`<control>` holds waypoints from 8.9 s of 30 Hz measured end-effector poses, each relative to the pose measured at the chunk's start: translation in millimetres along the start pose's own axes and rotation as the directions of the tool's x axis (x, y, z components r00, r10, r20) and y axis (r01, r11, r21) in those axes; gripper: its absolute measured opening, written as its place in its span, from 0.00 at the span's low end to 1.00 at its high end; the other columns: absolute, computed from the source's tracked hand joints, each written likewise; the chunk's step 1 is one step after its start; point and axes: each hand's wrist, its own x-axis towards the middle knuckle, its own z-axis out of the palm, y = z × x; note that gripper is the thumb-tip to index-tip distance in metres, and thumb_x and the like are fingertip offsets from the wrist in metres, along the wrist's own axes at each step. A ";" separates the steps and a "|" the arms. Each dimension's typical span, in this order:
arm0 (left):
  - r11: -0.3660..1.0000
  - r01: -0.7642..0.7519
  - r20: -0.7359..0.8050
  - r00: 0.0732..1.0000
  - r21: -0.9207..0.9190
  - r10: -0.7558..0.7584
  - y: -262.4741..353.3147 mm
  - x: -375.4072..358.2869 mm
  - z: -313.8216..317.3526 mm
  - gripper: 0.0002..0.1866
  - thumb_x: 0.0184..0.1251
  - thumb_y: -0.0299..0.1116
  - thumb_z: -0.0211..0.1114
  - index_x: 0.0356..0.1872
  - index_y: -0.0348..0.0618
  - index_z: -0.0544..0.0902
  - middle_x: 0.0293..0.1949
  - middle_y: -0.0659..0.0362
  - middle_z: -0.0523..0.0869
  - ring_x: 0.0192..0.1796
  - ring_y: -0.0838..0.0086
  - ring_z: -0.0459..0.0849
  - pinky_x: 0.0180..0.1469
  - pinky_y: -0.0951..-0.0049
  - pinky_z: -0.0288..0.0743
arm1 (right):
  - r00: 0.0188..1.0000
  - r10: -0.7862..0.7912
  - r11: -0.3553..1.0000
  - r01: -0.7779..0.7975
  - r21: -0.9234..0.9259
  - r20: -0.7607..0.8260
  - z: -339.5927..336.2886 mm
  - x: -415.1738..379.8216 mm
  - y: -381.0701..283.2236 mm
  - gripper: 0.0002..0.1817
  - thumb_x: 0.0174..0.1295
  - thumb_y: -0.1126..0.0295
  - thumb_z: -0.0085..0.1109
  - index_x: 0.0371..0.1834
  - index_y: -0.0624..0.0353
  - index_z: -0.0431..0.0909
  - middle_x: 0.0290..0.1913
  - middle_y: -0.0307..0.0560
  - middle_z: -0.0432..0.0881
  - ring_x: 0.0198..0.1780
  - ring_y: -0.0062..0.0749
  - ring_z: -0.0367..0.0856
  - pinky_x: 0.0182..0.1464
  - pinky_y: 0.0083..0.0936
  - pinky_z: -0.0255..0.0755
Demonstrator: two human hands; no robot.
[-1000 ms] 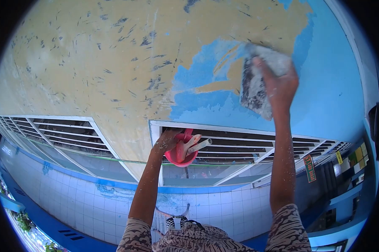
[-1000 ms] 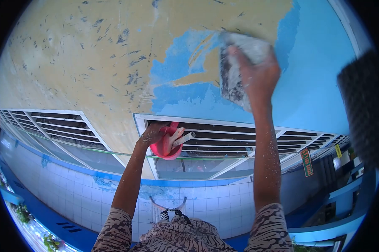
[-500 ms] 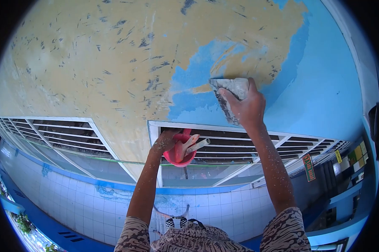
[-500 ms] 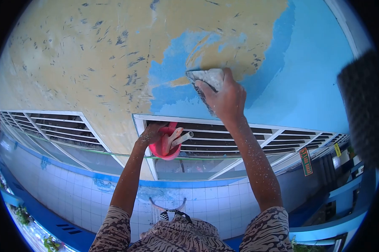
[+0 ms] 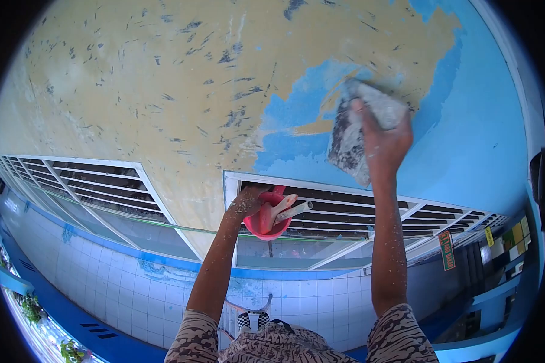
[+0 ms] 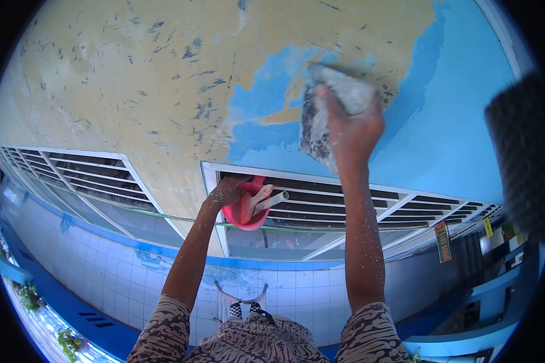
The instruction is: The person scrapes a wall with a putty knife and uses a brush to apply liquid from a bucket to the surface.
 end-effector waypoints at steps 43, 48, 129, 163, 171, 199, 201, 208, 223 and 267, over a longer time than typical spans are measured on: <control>0.998 -0.056 -0.026 0.998 -0.029 0.056 7.2 3.1 -3.2 0.32 0.53 0.19 0.66 0.63 0.49 0.78 0.60 0.45 0.80 0.65 0.50 0.76 0.67 0.58 0.72 | 0.936 -0.164 0.733 0.327 -0.596 0.311 -6.0 23.4 -20.6 0.34 0.53 0.49 0.75 0.48 0.70 0.77 0.36 0.60 0.87 0.36 0.48 0.89 0.39 0.38 0.80; 1.000 -0.005 0.008 1.000 0.014 0.005 2.3 0.5 1.2 0.33 0.53 0.19 0.66 0.65 0.51 0.77 0.62 0.45 0.79 0.66 0.50 0.76 0.67 0.58 0.71 | 0.988 -0.015 0.952 0.062 -0.300 0.157 -8.2 34.0 -30.2 0.24 0.53 0.59 0.76 0.42 0.67 0.77 0.34 0.58 0.87 0.36 0.48 0.89 0.41 0.36 0.80; 0.994 -0.018 0.000 1.000 -0.103 0.018 11.6 0.3 -6.5 0.29 0.53 0.22 0.68 0.60 0.45 0.79 0.57 0.44 0.83 0.60 0.50 0.80 0.63 0.59 0.75 | 0.937 -0.246 0.811 0.340 -0.476 0.250 -4.4 33.3 -16.5 0.25 0.54 0.51 0.75 0.45 0.59 0.80 0.38 0.50 0.88 0.39 0.41 0.89 0.43 0.32 0.80; 0.996 -0.078 -0.040 0.996 0.032 0.079 7.3 -0.2 -6.0 0.30 0.51 0.24 0.69 0.61 0.45 0.80 0.60 0.45 0.80 0.63 0.49 0.77 0.65 0.56 0.72 | 0.793 -0.375 0.602 0.602 -0.524 0.480 18.0 60.3 -49.9 0.25 0.56 0.54 0.72 0.47 0.63 0.77 0.35 0.61 0.86 0.36 0.52 0.88 0.43 0.43 0.81; 1.000 -0.006 0.013 1.000 -0.026 0.006 7.0 -0.9 -5.4 0.30 0.51 0.25 0.70 0.61 0.45 0.80 0.59 0.45 0.81 0.62 0.50 0.78 0.66 0.57 0.72 | 0.827 -0.391 0.638 0.559 -0.529 0.403 16.6 60.6 -53.7 0.23 0.57 0.56 0.71 0.45 0.62 0.76 0.33 0.60 0.86 0.35 0.51 0.89 0.40 0.41 0.82; 0.981 -0.128 -0.102 0.984 0.149 0.144 0.6 -2.4 2.3 0.27 0.54 0.25 0.67 0.60 0.45 0.81 0.57 0.43 0.82 0.59 0.49 0.80 0.63 0.56 0.74 | 0.921 -0.261 0.752 0.381 -0.538 0.288 0.3 32.6 -37.7 0.24 0.55 0.56 0.73 0.43 0.62 0.75 0.30 0.59 0.86 0.34 0.53 0.87 0.36 0.42 0.80; 0.989 -0.100 -0.092 0.990 0.113 0.110 0.8 -1.6 2.6 0.28 0.54 0.25 0.67 0.61 0.45 0.80 0.58 0.43 0.81 0.59 0.49 0.80 0.63 0.56 0.74 | 0.956 -0.228 0.842 0.289 -0.456 0.185 4.5 27.4 -32.3 0.23 0.55 0.56 0.73 0.43 0.62 0.76 0.31 0.59 0.86 0.35 0.53 0.88 0.38 0.43 0.80; 0.995 -0.087 -0.079 0.993 0.040 0.090 -1.0 -0.9 1.8 0.30 0.53 0.24 0.66 0.63 0.47 0.79 0.59 0.45 0.82 0.61 0.49 0.79 0.64 0.57 0.73 | 0.975 -0.088 0.858 0.177 -0.482 0.202 14.5 7.5 -34.8 0.23 0.55 0.55 0.73 0.42 0.60 0.75 0.33 0.57 0.86 0.35 0.54 0.87 0.37 0.45 0.79; 0.996 -0.094 -0.035 0.995 0.011 0.094 12.7 -1.4 -8.4 0.32 0.52 0.27 0.70 0.64 0.48 0.78 0.60 0.42 0.80 0.64 0.48 0.77 0.66 0.56 0.72 | 0.681 0.728 0.644 -0.639 0.420 -0.080 -156.8 -132.2 13.0 0.19 0.56 0.69 0.70 0.49 0.64 0.79 0.39 0.44 0.84 0.39 0.29 0.84 0.44 0.26 0.78; 0.996 -0.055 0.015 0.998 0.075 0.054 10.4 -1.0 -5.7 0.30 0.54 0.22 0.67 0.62 0.44 0.79 0.61 0.45 0.81 0.64 0.51 0.78 0.67 0.59 0.71 | 0.531 0.788 0.611 -0.610 0.504 -0.312 -170.9 -273.3 64.2 0.27 0.53 0.76 0.74 0.57 0.70 0.76 0.52 0.48 0.82 0.49 0.33 0.81 0.54 0.28 0.74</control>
